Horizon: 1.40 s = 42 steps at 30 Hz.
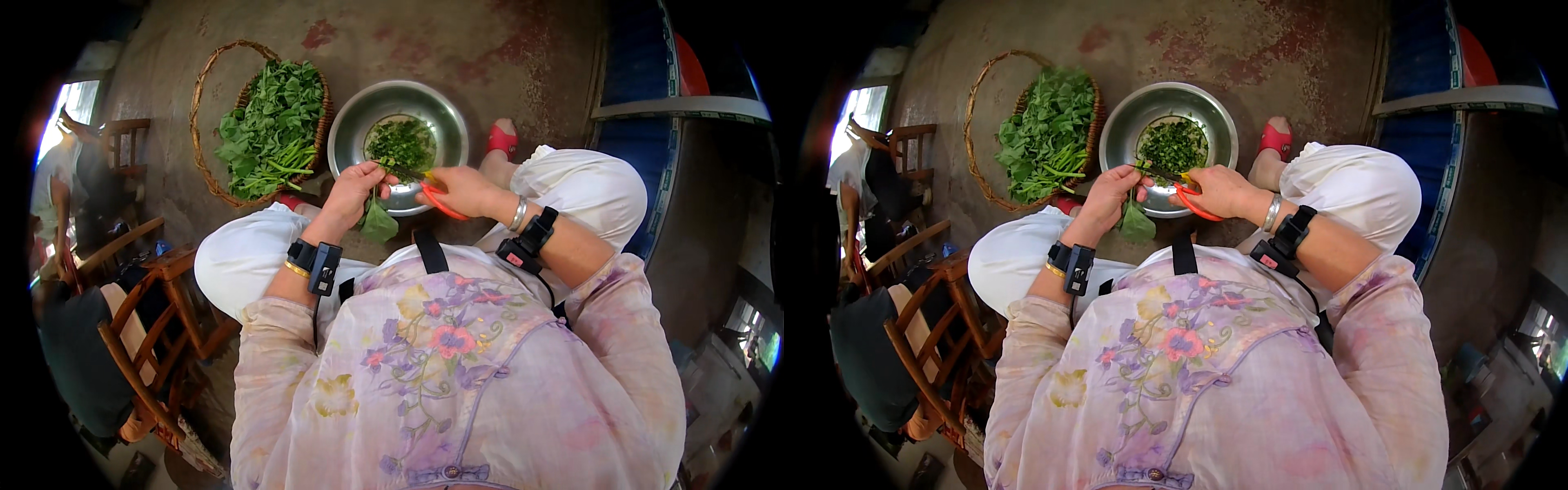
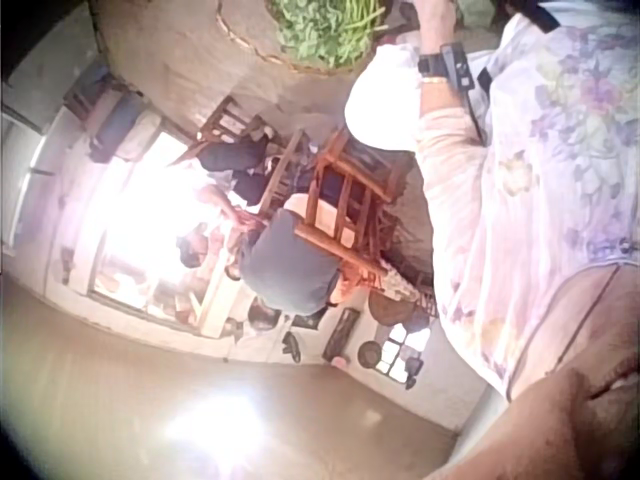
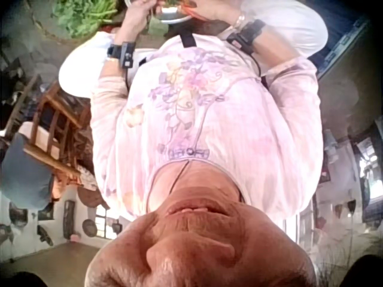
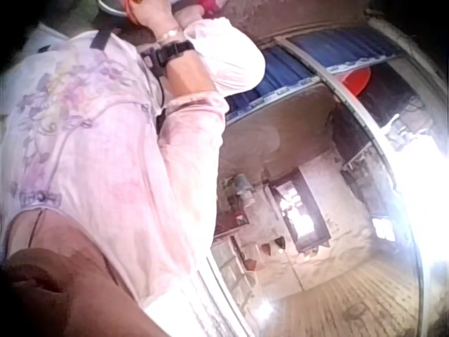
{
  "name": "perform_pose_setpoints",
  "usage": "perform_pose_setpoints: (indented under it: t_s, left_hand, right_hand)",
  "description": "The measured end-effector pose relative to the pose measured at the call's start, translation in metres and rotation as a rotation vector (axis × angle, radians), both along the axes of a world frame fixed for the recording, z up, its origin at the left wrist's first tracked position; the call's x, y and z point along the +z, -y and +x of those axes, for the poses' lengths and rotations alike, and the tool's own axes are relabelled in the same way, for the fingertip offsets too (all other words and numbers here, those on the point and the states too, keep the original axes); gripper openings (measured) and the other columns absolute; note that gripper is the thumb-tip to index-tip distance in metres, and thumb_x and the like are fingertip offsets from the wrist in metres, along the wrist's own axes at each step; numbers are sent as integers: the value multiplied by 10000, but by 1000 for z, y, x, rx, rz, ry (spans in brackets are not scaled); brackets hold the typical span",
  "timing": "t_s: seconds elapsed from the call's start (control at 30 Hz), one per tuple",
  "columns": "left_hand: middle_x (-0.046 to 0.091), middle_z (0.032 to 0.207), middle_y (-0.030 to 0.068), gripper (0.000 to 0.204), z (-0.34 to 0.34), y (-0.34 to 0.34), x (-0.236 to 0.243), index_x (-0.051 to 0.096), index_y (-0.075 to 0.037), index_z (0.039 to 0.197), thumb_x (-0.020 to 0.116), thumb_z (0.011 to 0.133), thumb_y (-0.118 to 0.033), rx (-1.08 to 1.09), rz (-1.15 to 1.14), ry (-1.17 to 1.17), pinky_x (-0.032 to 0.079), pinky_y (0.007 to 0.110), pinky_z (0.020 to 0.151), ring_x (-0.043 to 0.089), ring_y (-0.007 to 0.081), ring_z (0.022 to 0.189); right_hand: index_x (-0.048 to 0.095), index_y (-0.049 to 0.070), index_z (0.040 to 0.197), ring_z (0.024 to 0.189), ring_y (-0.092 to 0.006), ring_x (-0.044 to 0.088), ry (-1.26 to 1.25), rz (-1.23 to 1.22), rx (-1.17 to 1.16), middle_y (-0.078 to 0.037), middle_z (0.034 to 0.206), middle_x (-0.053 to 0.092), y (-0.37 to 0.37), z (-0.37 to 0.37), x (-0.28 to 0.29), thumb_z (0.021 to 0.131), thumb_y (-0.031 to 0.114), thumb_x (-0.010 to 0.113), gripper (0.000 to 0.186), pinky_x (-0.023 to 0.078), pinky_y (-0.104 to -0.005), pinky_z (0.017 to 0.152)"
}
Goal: The person uses a pair of scissors to cut green leafy sprigs into small pieces over a metal bowl, holding the sprigs in one hand and the tool in the other.
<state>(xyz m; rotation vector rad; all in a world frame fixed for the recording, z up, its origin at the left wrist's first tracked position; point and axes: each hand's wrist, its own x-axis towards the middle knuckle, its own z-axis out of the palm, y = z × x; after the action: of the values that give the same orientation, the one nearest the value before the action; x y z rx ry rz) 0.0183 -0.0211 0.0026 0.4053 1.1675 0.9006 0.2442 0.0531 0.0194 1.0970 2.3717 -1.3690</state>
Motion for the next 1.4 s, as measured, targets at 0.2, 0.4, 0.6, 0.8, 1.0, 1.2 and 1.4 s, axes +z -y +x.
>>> perform_pose_setpoints:
  t_s: [0.2, 0.4, 0.6, 0.8, 1.0, 1.2, 1.4]
  left_hand:
    - [649, 846, 118, 157, -2, -2, 6, 595, 13, 867, 489, 934, -82, -5, -13, 25, 443, 228, 619, 534, 114, 619]
    - [643, 837, 103, 167, -5, -1, -5, 601, 30, 886, 489, 935, -84, -72, -5, -17, 432, 226, 611, 514, 102, 617]
    - [644, 839, 92, 174, -2, -1, -7, 599, 46, 978, 490, 933, -82, -92, -31, -51, 435, 221, 618, 522, 104, 623]
    - [634, 873, 117, 392, -2, -4, -5, 419, 80, 1285, 495, 939, -87, 19, 58, -23, 450, 228, 686, 556, 127, 659]
    - [635, 895, 163, 548, 1, -3, -1, 239, 74, 1392, 493, 930, -72, 17, 103, -24, 465, 250, 733, 607, 156, 706]
    - [636, 904, 171, 595, 0, -3, -2, 188, 86, 1402, 501, 921, -71, -27, 98, -9, 473, 254, 726, 617, 166, 696]
    - [637, 907, 178, 621, 0, -5, 2, 160, 90, 1405, 502, 912, -68, -6, 90, -24, 472, 245, 697, 610, 158, 678]
  right_hand:
    - [600, 8, 821, 739, -381, 610, -26, 63, 10, -214, 769, 626, -3, 0, -3, 813, 517, 614, 510, 465, -429, 661]
    - [641, 22, 801, 698, -374, 610, -27, 102, 70, -204, 714, 615, 0, 1, -9, 827, 498, 606, 478, 466, -430, 634]
    - [651, 13, 757, 622, -298, 611, -38, 86, -4, -181, 650, 609, -1, 8, -19, 833, 473, 625, 467, 465, -373, 576]
    - [621, -11, 690, 584, -226, 594, -74, -413, -182, -119, 614, 591, -4, 12, -24, 775, 704, 519, 728, 454, -343, 559]
    - [620, 15, 972, 578, -99, 505, -32, -530, -86, -14, 694, 544, -7, 7, -17, 838, 612, 536, 618, 411, -236, 497]
    - [603, 9, 734, 599, -166, 551, -42, -523, -72, -68, 651, 578, -8, 6, -8, 780, 747, 461, 753, 428, -296, 545]
    - [597, 17, 715, 578, -157, 548, -86, -517, -81, -54, 629, 570, -6, 5, -6, 784, 745, 458, 744, 423, -293, 525]
